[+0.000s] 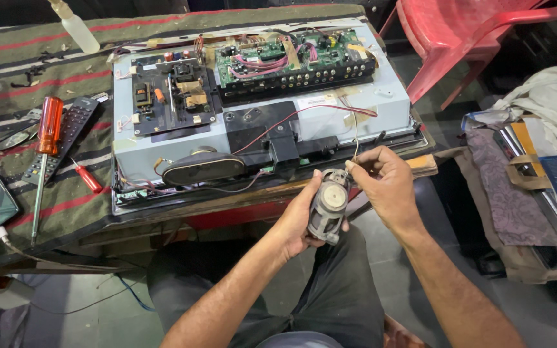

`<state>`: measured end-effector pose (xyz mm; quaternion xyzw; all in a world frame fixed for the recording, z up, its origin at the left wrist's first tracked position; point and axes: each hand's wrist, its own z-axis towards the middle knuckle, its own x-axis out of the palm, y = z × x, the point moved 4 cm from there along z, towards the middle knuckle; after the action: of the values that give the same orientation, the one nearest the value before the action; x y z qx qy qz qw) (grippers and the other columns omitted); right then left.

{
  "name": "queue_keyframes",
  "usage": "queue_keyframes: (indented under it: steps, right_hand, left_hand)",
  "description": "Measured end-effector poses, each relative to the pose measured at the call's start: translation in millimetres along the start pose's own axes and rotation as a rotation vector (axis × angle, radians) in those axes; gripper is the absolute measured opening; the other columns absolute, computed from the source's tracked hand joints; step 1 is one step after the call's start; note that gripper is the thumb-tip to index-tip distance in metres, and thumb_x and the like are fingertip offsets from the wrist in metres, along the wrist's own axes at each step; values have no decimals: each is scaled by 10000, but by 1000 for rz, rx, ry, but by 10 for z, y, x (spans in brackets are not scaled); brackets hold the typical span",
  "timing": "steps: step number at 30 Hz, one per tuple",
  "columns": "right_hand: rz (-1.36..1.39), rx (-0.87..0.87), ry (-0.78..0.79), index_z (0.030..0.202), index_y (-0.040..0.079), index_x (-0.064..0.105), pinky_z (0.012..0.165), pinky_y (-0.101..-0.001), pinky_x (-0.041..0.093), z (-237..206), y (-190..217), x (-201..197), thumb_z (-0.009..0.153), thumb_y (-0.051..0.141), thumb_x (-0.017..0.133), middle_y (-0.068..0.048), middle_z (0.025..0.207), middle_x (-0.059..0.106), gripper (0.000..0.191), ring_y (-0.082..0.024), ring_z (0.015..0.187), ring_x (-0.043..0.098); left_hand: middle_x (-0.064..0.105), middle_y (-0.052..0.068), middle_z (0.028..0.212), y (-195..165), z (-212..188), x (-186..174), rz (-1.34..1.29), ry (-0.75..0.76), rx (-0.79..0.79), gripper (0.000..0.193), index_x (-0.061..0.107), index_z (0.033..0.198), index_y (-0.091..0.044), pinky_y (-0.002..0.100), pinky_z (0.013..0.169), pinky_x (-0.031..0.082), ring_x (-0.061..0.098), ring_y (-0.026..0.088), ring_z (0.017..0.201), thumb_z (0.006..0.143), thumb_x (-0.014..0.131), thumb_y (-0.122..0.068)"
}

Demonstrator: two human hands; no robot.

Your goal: The person works on the chassis of an opened audio/TV device on a workbench. They handle a round speaker-like component, position it against the chassis, route and connect its wires, then use a screwdriver to drive screws and fasten the component into the chassis.

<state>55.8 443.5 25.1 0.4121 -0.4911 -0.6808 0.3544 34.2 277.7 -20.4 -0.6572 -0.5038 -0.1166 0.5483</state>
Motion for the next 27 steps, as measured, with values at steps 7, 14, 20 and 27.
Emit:
queue_keyframes:
  steps: [7,14,20,27]
  right_hand:
    - [-34,-41,-1,954,25,640,646,-186,490,-25,26,29,931,47,746,12,861,677,110,-20,751,607]
    - [-66,-31,-31,1002,4,680,655,-194,503,-62,40,33,933,54,748,-1,893,696,109,-33,758,623]
    - [78,89,118,1040,17,718,669,-195,494,52,-24,-57,921,54,732,8,877,699,125,-37,760,611]
    - [-57,140,173,975,-6,718,625,-219,475,120,-132,-130,931,86,748,16,829,666,107,-43,722,573]
  left_hand:
    - [701,92,683,2,12,-8,13,-31,13,659,676,1026,-195,250,338,204,509,109,414,1009,305,-738]
    - [688,68,654,6,38,-32,55,-58,36,667,675,958,-170,257,339,238,534,105,418,1018,330,-738]
    - [690,59,638,-41,11,-41,88,-87,31,625,681,969,-198,244,343,179,483,81,391,995,354,-731]
    - [698,64,680,-49,36,-74,127,-113,73,647,679,1011,-160,243,387,320,604,106,513,997,362,-724]
